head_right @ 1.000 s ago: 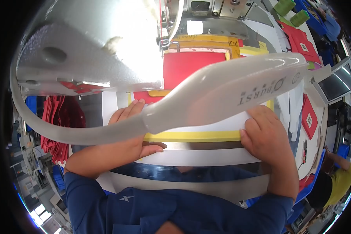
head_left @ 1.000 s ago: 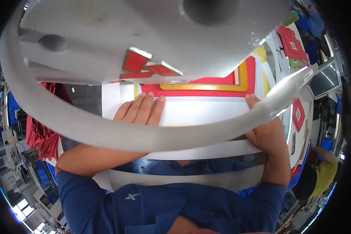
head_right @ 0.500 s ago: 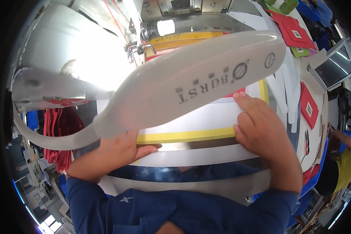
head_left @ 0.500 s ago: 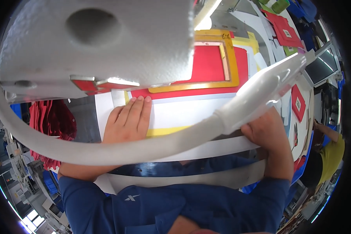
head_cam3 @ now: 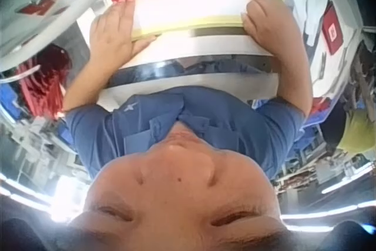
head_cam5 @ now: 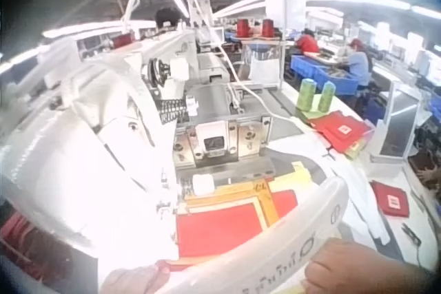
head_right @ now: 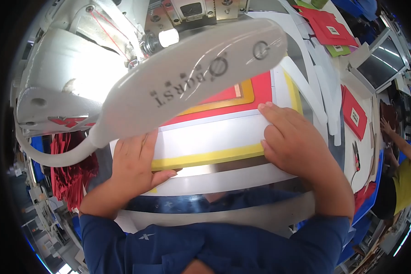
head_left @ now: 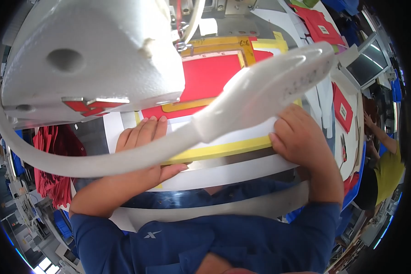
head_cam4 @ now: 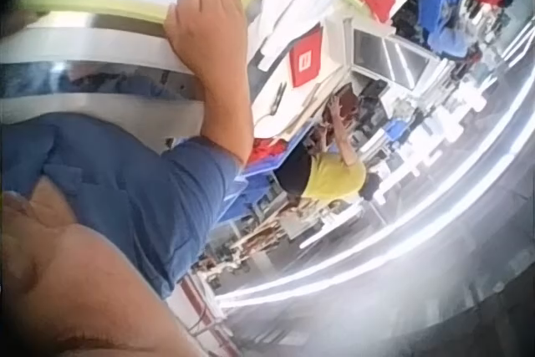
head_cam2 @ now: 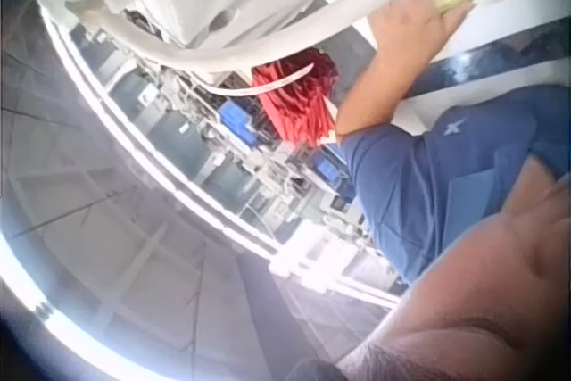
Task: Sewing brand labels onto red fabric or leather components using an industrial sewing machine.
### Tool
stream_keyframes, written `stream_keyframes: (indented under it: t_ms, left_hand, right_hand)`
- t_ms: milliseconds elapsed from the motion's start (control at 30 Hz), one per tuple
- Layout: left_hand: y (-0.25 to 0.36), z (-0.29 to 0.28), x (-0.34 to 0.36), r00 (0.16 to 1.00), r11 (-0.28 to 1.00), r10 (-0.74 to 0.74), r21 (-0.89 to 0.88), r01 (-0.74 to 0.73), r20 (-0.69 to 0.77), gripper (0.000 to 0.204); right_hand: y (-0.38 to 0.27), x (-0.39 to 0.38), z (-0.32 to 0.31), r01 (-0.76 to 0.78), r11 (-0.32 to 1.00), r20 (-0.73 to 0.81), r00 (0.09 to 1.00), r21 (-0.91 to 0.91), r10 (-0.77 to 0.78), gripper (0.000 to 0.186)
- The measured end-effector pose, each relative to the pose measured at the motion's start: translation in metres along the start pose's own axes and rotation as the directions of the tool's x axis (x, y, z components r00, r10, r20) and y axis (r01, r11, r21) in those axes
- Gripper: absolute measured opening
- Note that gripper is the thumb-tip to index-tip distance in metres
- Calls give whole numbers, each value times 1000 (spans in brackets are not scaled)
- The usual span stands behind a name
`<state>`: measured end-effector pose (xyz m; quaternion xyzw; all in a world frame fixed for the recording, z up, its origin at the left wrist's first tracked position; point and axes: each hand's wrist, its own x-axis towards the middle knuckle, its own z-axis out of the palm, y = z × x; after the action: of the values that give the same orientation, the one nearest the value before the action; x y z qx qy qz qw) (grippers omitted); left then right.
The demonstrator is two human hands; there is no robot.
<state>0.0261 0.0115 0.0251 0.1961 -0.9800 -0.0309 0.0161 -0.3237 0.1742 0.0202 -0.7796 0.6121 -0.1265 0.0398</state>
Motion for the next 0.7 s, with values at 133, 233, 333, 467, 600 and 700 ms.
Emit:
stream_keyframes:
  t_ms: [133,233,333,467,600,700]
  left_hand:
    - [-7,21,8,991,999,39,13,-37,-131,102]
    - [-5,19,17,997,997,-70,12,70,-18,100]
    - [-10,13,22,997,994,-74,-77,72,-22,98]
    - [-16,16,19,994,993,-112,-33,111,-11,95]
    - [-27,24,5,992,994,-105,-18,104,-70,99]
    - [-29,24,-5,988,990,-136,29,138,-78,99]
  right_hand:
    - [1,-2,0,-9,1000,-47,999,-19,8,18]
    - [2,-7,7,9,1000,-83,997,7,-9,20]
    - [6,-8,3,-15,1000,-150,989,-5,15,19]
    - [29,-23,-28,-338,941,-60,939,32,339,16]
    - [88,-80,-44,-688,714,-211,684,132,698,28]
    - [122,-136,-44,-758,642,-304,588,117,750,30]
